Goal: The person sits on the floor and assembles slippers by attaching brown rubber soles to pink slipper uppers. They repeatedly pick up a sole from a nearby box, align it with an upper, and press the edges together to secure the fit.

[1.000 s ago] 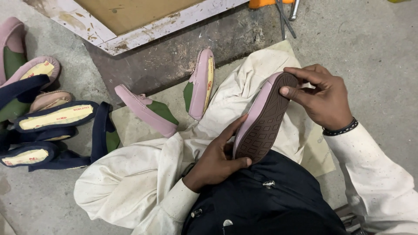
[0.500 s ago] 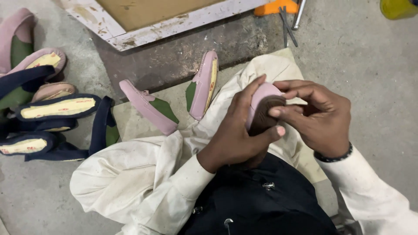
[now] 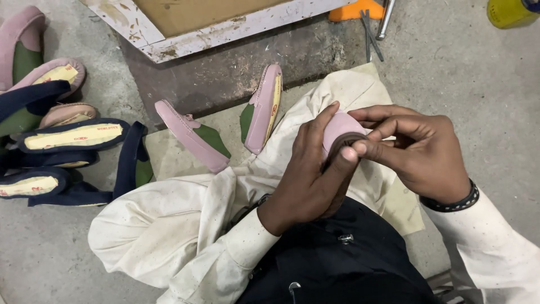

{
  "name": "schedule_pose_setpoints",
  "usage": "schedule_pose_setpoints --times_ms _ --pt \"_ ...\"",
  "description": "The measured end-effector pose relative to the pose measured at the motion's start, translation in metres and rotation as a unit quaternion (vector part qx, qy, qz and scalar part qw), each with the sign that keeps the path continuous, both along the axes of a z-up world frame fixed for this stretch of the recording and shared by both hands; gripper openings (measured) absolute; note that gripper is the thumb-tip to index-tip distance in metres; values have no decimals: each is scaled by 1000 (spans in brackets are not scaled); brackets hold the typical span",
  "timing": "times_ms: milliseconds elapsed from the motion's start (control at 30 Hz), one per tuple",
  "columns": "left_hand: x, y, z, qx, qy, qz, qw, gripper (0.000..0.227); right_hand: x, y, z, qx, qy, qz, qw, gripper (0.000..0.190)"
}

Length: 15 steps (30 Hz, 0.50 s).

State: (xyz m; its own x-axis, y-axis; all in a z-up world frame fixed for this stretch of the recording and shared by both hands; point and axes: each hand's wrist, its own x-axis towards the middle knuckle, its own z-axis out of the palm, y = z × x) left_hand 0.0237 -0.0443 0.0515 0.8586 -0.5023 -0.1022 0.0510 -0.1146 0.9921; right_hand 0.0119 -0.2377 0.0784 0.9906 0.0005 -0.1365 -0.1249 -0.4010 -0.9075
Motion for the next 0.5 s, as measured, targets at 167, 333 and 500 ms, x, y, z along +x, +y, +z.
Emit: schedule_pose_setpoints --times_ms 167,333,500 --pt "-6 -5 -16 -12 -47 61 997 60 10 -2 -4 64 109 -62 990 22" --pt "13 -4 -24 -45 -24 89 995 62 29 0 -11 121 74 -4 990 79" --pt "35 1 -29 -102 22 44 994 58 39 13 -7 116 63 62 989 59"
